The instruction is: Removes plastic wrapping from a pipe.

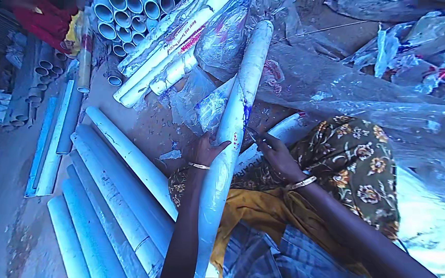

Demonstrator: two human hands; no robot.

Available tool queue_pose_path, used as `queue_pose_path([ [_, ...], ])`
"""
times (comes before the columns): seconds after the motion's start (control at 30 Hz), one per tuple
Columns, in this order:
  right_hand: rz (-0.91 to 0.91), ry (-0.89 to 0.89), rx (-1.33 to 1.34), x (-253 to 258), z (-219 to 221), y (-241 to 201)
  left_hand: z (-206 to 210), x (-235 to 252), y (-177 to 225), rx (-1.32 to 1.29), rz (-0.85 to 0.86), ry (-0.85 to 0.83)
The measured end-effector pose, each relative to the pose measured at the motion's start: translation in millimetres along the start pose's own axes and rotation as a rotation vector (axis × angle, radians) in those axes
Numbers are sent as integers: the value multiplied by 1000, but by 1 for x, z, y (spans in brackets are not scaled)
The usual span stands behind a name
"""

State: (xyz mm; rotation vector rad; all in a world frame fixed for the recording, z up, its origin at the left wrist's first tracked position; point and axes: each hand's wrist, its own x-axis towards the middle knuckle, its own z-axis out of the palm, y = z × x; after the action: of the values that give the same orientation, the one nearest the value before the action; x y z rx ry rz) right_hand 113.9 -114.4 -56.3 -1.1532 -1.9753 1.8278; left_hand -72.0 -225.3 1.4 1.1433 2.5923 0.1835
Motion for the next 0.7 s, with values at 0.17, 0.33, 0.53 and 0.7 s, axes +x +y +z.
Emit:
queue_pose_path([
  [0.17, -45, -33, -211, 30, 3, -43, 1, 0, 18, -69, -40, -101],
  [0.33, -27, 15, -24, 40, 9, -32, 4, -2, 23, -88, -109, -67],
  [0.53, 41, 93, 257, 38, 7, -18, 11, -9, 68, 179, -81, -130],
  [0.7, 47, 61, 339, 31, 11, -11, 18, -7, 65, 45, -76, -120],
])
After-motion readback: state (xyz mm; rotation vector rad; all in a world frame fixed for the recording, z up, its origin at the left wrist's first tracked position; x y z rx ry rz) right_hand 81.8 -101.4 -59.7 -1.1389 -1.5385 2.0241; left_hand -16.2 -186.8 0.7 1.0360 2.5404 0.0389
